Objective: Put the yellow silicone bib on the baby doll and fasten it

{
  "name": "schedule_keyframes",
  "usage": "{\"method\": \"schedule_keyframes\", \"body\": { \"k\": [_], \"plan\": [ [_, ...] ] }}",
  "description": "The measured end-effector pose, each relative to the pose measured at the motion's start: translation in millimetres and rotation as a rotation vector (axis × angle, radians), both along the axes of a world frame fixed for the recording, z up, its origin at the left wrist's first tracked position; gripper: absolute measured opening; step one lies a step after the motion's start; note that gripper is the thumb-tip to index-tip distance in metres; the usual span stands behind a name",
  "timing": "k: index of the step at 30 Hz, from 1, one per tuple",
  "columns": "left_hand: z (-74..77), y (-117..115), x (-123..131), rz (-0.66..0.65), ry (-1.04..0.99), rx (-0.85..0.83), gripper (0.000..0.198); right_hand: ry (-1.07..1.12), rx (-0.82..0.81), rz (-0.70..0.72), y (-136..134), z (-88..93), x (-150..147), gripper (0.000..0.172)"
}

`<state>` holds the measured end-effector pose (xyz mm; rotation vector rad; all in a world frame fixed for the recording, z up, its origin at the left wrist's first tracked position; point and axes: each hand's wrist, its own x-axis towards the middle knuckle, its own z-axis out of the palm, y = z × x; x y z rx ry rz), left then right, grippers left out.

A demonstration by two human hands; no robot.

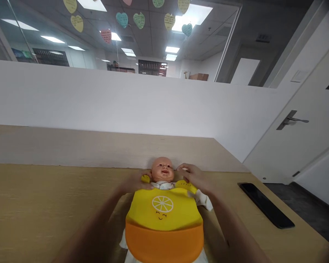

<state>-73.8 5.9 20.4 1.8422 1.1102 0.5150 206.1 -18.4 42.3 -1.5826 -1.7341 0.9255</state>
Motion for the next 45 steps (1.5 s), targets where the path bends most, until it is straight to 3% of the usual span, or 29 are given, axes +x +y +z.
{"method": "schedule_keyframes", "body": {
  "k": [4, 6, 8, 10, 13, 16, 20, 23, 26, 30, 34, 38, 45],
  "plan": [
    [6.7, 5, -12, 0.040, -0.114, 0.057, 0.052, 0.068, 0.159, -0.199, 8, 26.6, 1, 0.035],
    [4.9, 6, -11, 0.107, -0.143, 0.052, 0.063, 0.061, 0.235, -0.324, 15, 25.9, 3, 0.035],
    [-0.3, 6, -9, 0.142, -0.137, 0.004, 0.076, 0.070, 0.275, -0.361, 20, 19.8, 5, 0.035],
    [-7.2, 7, -7, 0.152, -0.123, -0.037, 0.082, 0.056, 0.297, -0.335, 23, 13.5, 6, 0.035],
    [-17.6, 11, -8, 0.245, -0.129, -0.011, 0.074, -0.097, 0.283, -0.259, 20, 10.2, 4, 0.035],
    [-24.7, 15, -12, 0.323, -0.101, -0.001, 0.068, -0.296, 0.115, -0.096, 11, 13.4, 2, 0.031],
    [-24.3, 13, -17, 0.257, 0.034, -0.162, 0.071, -0.446, -0.132, 0.100, 0, 17.3, 0, 0.031],
    [-17.3, 7, -18, 0.223, 0.081, -0.210, 0.083, -0.418, -0.247, 0.081, -3, 14.5, 0, 0.029],
    [-9.5, 2, -19, 0.109, 0.081, -0.243, 0.075, -0.316, -0.316, 0.089, 0, 4.3, 1, 0.030],
    [-4.2, -4, -23, -0.045, 0.118, -0.220, 0.065, -0.233, -0.258, 0.102, 8, -16.2, 4, 0.033],
    [-4.4, -9, -28, -0.042, 0.167, -0.162, 0.063, -0.165, -0.210, 0.121, 12, -27.0, 8, 0.031],
    [-2.8, -11, -27, 0.071, 0.149, -0.141, 0.063, -0.227, -0.160, 0.164, 10, -20.5, 12, 0.033],
    [4.6, -20, -23, 0.059, -0.036, -0.216, 0.060, -0.272, -0.008, 0.041, 13, -9.3, 8, 0.030]
  ]
}}
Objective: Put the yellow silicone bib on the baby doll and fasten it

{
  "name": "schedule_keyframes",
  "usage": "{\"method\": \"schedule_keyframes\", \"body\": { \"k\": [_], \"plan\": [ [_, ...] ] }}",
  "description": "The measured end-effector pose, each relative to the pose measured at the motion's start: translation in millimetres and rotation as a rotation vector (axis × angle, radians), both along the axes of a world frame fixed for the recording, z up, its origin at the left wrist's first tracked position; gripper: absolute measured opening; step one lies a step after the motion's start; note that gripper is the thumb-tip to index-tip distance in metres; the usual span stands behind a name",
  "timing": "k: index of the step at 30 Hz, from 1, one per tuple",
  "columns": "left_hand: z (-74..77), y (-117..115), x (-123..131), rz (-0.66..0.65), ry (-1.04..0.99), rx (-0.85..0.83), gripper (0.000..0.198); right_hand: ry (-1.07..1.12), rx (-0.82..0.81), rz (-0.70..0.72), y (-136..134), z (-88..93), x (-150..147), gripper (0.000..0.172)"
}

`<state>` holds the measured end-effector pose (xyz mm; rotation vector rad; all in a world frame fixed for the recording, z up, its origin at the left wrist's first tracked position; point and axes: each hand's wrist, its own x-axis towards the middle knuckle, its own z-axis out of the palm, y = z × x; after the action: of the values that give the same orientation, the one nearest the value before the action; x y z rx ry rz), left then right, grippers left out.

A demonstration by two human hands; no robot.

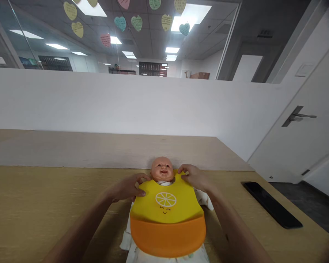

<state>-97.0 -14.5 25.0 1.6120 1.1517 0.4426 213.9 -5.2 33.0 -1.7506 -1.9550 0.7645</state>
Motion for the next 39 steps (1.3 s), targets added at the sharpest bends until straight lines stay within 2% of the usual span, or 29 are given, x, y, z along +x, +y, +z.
{"method": "schedule_keyframes", "body": {
  "k": [4, 8, 11, 13, 15, 18, 22, 26, 32, 37, 39],
  "plan": [
    [-6.1, 3, -1, 0.024, 0.044, -0.024, 0.067, -0.055, -0.029, -0.010, 1, -3.0, -6, 0.032],
    [-10.4, 9, -7, 0.009, 0.142, -0.040, 0.073, -0.116, -0.092, 0.090, -3, -4.1, -8, 0.024],
    [-5.3, 11, -16, -0.083, 0.271, -0.025, 0.058, -0.136, -0.125, 0.082, -5, -1.3, -7, 0.020],
    [-0.3, 10, -21, -0.206, 0.349, -0.057, 0.041, -0.148, -0.129, 0.058, -6, -0.2, -5, 0.022],
    [2.6, 9, -22, -0.313, 0.362, -0.087, 0.032, -0.150, -0.124, 0.053, -5, -0.9, -3, 0.023],
    [-0.4, 10, -19, -0.371, 0.292, -0.062, 0.047, -0.119, -0.130, 0.053, -3, -5.2, -1, 0.023],
    [-12.1, 12, -12, -0.435, 0.241, 0.020, 0.074, -0.051, -0.230, 0.041, -1, -11.1, 0, 0.026],
    [-17.2, 13, -8, -0.563, 0.165, 0.075, 0.083, -0.041, -0.294, 0.070, -3, -10.1, 0, 0.030],
    [-3.2, 12, -18, -0.485, 0.154, 0.095, 0.076, -0.044, -0.229, 0.157, -8, -4.1, -2, 0.029],
    [3.7, 13, -34, -0.216, 0.566, 0.184, 0.062, -0.075, -0.195, 0.162, -6, -5.8, -2, 0.032],
    [1.6, 14, -36, -0.165, 0.583, 0.191, 0.064, -0.085, -0.186, 0.163, -5, -6.9, -2, 0.032]
  ]
}}
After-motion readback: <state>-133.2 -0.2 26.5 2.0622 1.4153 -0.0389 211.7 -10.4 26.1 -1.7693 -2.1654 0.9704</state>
